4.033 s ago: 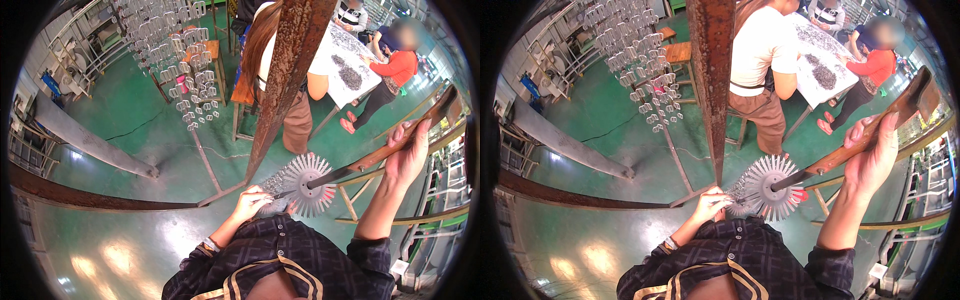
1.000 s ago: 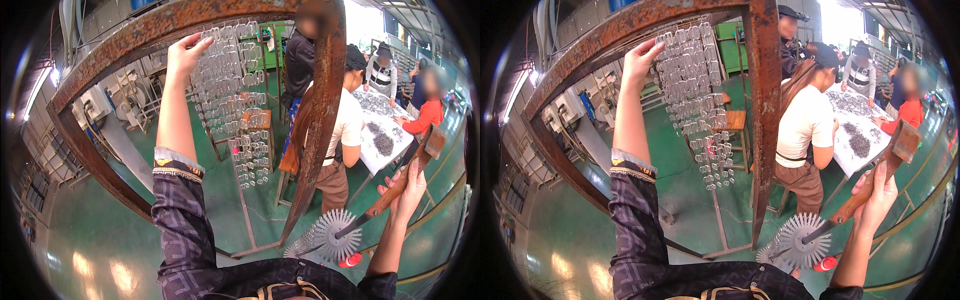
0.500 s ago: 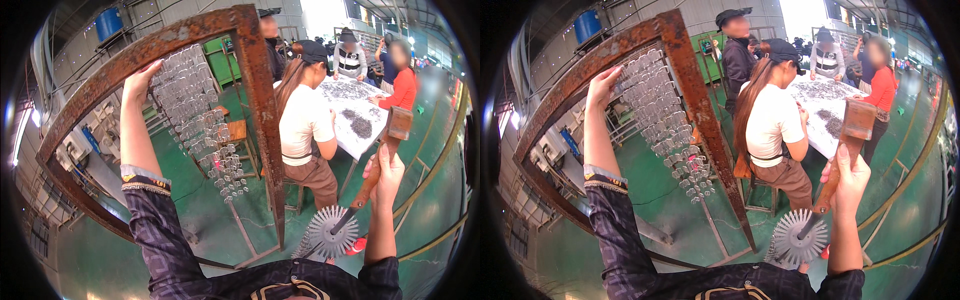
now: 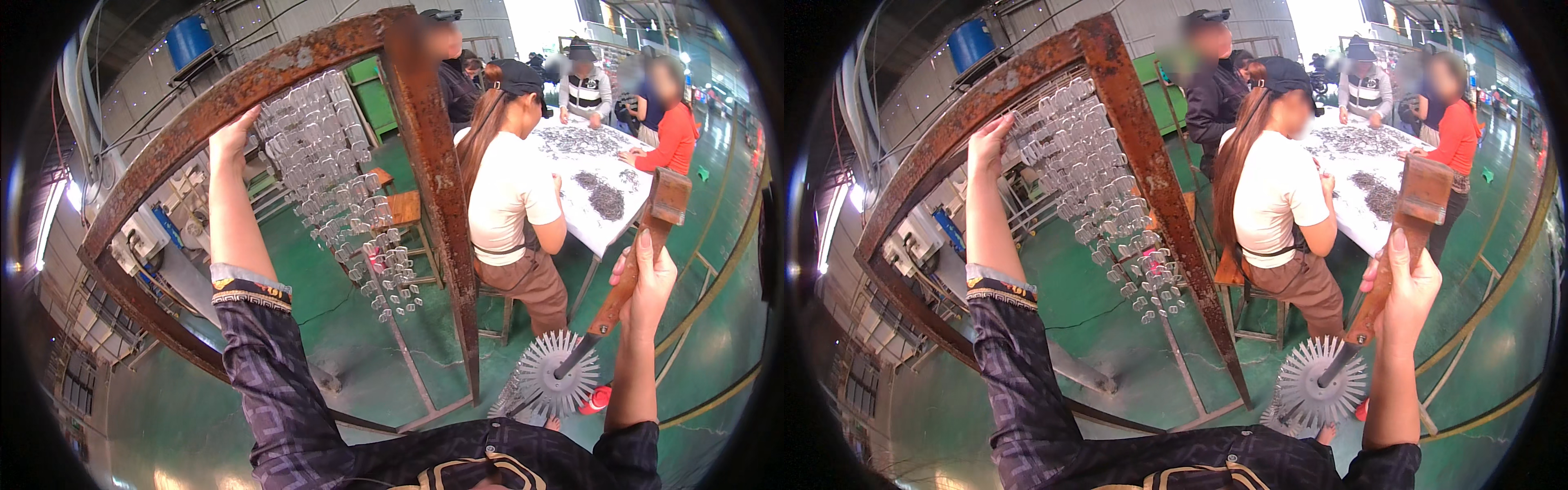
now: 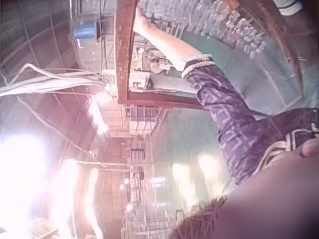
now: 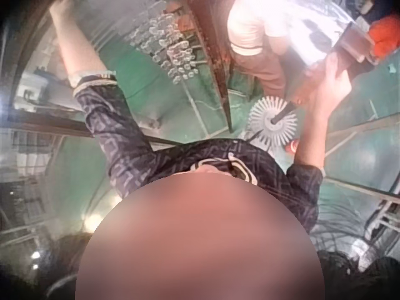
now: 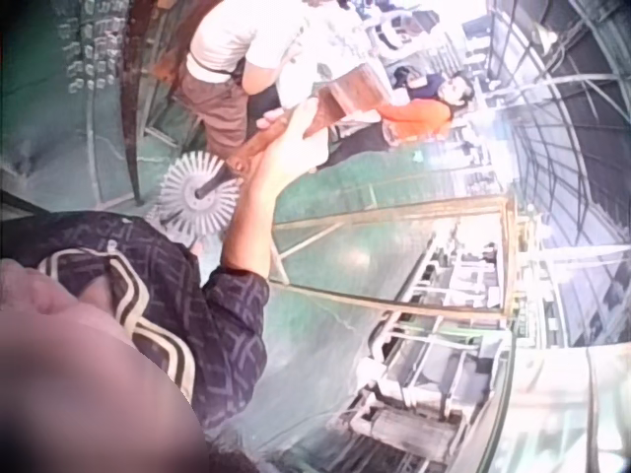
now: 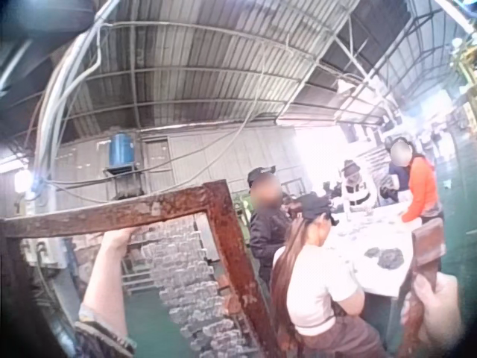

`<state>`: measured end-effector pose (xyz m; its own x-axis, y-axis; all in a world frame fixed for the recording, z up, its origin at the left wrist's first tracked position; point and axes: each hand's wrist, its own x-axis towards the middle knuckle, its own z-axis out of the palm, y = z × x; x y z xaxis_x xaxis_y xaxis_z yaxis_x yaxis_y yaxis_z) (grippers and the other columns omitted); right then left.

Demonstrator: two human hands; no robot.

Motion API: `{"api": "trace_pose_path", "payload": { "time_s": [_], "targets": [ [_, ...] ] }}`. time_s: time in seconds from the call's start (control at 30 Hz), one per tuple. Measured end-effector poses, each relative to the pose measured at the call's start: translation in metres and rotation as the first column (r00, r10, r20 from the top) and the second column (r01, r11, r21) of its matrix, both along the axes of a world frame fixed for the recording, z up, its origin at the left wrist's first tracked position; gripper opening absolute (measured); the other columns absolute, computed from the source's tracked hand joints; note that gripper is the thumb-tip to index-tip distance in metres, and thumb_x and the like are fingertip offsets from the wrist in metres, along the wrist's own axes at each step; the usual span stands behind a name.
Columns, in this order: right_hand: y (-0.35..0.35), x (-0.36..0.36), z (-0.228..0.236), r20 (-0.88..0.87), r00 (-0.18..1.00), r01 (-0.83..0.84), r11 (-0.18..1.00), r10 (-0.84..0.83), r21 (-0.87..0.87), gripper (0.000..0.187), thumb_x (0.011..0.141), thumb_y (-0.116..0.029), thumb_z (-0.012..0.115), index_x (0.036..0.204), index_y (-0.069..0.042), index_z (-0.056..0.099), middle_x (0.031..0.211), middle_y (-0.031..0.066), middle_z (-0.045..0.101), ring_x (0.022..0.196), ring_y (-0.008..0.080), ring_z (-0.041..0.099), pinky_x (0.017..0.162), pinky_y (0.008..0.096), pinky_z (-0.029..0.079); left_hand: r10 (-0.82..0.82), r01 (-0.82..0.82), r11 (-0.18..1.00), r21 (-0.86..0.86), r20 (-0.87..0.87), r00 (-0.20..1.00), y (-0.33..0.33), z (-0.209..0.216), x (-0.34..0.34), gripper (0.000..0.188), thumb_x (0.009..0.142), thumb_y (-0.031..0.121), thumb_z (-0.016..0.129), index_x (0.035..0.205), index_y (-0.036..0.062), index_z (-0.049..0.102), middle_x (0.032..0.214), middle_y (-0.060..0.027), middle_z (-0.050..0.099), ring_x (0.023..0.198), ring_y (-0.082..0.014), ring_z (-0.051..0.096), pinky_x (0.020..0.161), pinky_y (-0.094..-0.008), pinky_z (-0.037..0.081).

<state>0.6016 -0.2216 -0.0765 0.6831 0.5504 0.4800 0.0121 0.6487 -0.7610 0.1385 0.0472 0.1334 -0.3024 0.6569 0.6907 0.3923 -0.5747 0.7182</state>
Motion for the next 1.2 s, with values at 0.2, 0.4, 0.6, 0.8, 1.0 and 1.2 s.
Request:
{"api": "trace_pose_path", "payload": {
  "time_s": [0.2,0.4,0.6,0.8,1.0,1.2],
  "targets": [
    [0.002,-0.003,-0.006,0.002,1.000,-0.016,1.000,0.016,0.000,0.027,0.088,-0.026,0.057,0.075,-0.003,0.053,0.058,0.0034,0.050,0.046,0.0096,0.048,0.040,0.0219,0.037,0.003,-0.008,0.992,-0.123,-0.038,0.999,-0.031,-0.030,-0.012,0.034,0.074,0.020,0.074,0.100,-0.0007,0.065,0.090,-0.0053,0.066,0.078,-0.0112,0.057,0.074,-0.0244,0.042],
    [0.004,-0.004,-0.003,-0.014,0.999,0.035,0.999,-0.035,-0.012,0.027,0.088,-0.027,0.057,0.079,-0.001,0.053,0.058,0.0041,0.050,0.047,0.0106,0.047,0.043,0.0225,0.038,-0.076,0.072,0.996,-0.054,-0.077,0.994,-0.066,-0.084,-0.014,0.027,0.076,0.017,0.072,0.094,-0.0020,0.066,0.080,-0.0019,0.064,0.073,-0.0080,0.054,0.070,-0.0226,0.042],
    [0.001,-0.015,0.009,-0.009,1.000,0.016,0.999,-0.017,-0.046,0.029,0.088,-0.027,0.057,0.079,-0.001,0.054,0.059,0.0050,0.051,0.048,0.0108,0.047,0.046,0.0227,0.038,-0.155,0.153,0.988,-0.034,-0.069,0.985,-0.110,-0.146,-0.006,0.021,0.077,0.010,0.069,0.093,-0.0025,0.065,0.081,-0.0013,0.063,0.074,-0.0072,0.055,0.070,-0.0219,0.044],
    [0.003,-0.018,0.014,-0.022,0.999,0.040,0.998,-0.041,-0.045,0.027,0.088,-0.027,0.058,0.082,0.000,0.055,0.060,0.0050,0.051,0.050,0.0107,0.048,0.047,0.0226,0.039,-0.228,0.227,0.966,-0.125,0.000,0.974,-0.146,-0.210,0.010,0.010,0.077,0.002,0.065,0.086,-0.0022,0.065,0.078,0.0000,0.060,0.072,-0.0087,0.054,0.070,-0.0223,0.044],
    [0.007,-0.010,0.009,-0.024,0.997,0.076,0.997,-0.077,-0.028,0.028,0.087,-0.026,0.060,0.088,0.002,0.056,0.063,0.0050,0.053,0.052,0.0101,0.050,0.047,0.0220,0.042,-0.389,0.394,0.895,-0.207,0.066,0.919,-0.176,-0.275,0.036,0.009,0.071,-0.003,0.067,0.079,-0.0047,0.064,0.076,-0.0026,0.055,0.073,-0.0097,0.052,0.066,-0.0219,0.042],
    [0.011,-0.012,0.018,-0.002,0.996,0.086,0.994,-0.087,-0.064,0.031,0.085,-0.037,0.059,0.088,-0.006,0.055,0.061,0.0032,0.054,0.047,0.0099,0.051,0.037,0.0235,0.041,-0.576,0.593,0.731,-0.337,0.161,0.801,-0.221,-0.334,0.082,0.013,0.066,-0.002,0.072,0.078,-0.0005,0.067,0.077,-0.0042,0.059,0.073,-0.0125,0.055,0.065,-0.0244,0.046]
  ]
}}
